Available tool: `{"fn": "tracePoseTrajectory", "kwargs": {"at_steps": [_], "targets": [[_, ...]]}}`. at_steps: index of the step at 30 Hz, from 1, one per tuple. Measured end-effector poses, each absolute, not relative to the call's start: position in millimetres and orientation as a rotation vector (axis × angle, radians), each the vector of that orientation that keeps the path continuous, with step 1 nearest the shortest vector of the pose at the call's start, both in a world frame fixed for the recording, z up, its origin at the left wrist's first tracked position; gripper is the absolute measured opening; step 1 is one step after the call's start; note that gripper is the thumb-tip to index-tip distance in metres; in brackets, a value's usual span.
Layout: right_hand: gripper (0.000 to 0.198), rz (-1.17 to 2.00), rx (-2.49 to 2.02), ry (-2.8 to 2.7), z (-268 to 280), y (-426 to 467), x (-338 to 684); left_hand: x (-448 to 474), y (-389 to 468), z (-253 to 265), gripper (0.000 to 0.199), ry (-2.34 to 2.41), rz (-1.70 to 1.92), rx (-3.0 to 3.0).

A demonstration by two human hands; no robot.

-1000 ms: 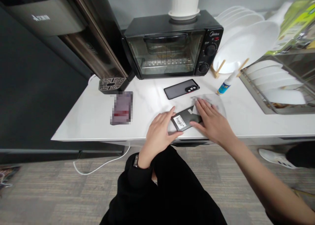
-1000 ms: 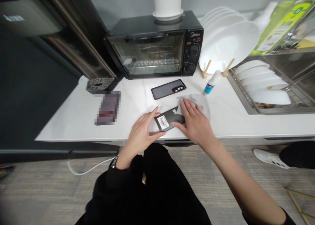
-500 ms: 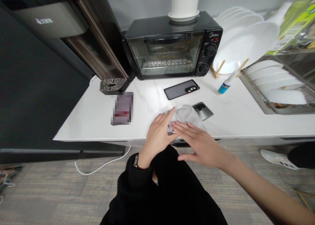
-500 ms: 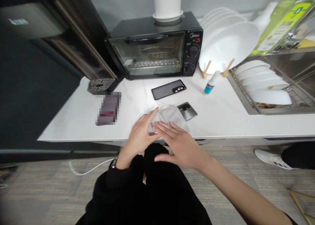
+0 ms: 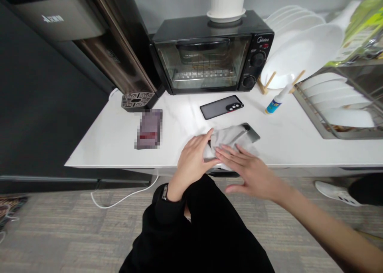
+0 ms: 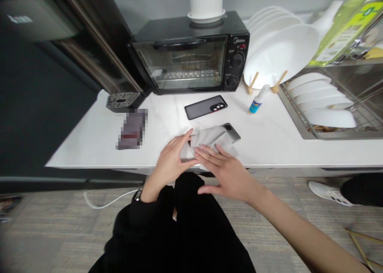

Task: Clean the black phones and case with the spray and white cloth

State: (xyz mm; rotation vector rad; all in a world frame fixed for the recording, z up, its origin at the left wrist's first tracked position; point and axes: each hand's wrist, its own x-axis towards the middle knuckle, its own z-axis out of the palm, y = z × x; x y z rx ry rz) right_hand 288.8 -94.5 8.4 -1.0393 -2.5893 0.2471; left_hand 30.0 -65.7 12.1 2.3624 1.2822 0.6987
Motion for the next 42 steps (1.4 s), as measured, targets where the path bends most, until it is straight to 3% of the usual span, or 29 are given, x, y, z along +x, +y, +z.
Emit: {"fn": "tracePoseTrajectory", "kwargs": {"at_steps": [4, 8, 18, 23, 26, 30, 34, 38, 42], "targets": [[0.085, 0.147, -1.199, -2.495, 10.3, -93.6, 291.7, 29.6, -65.1, 11.9, 0.096, 1.276, 0.700, 2.356], [0.094, 0.221, -1.067, -2.591, 11.1, -93.8, 290.7, 29.6, -64.9, 12.3, 0.098, 1.268, 0.694, 2.363], [0.083, 0.168, -1.145, -2.536, 10.2, -82.8, 296.1, 30.1, -64.9, 12.5, 0.097, 1.294, 0.697, 2.347], [0.089, 0.258, -1.007, -2.606, 9.6, -81.2, 292.3, 29.7, -64.7, 11.8, 0.096, 1.284, 0.701, 2.357], [0.083, 0.137, -1.191, -2.504, 8.6, -79.0, 291.1, 29.8, -64.5, 11.3, 0.096, 1.286, 0.701, 2.358], [0.096, 0.211, -1.014, -2.623, 8.7, -78.0, 286.0, 30.1, -64.5, 11.5, 0.096, 1.282, 0.703, 2.367], [0.090, 0.159, -1.167, -2.520, 10.2, -79.2, 278.0, 30.5, -65.0, 11.4, 0.097, 1.292, 0.701, 2.355], [0.106, 0.285, -0.997, -2.635, 9.7, -84.0, 269.8, 30.6, -65.5, 11.1, 0.094, 1.289, 0.709, 2.367], [0.090, 0.186, -1.193, -2.495, 7.6, -82.6, 272.1, 31.3, -66.1, 12.4, 0.096, 1.279, 0.716, 2.355]]}}
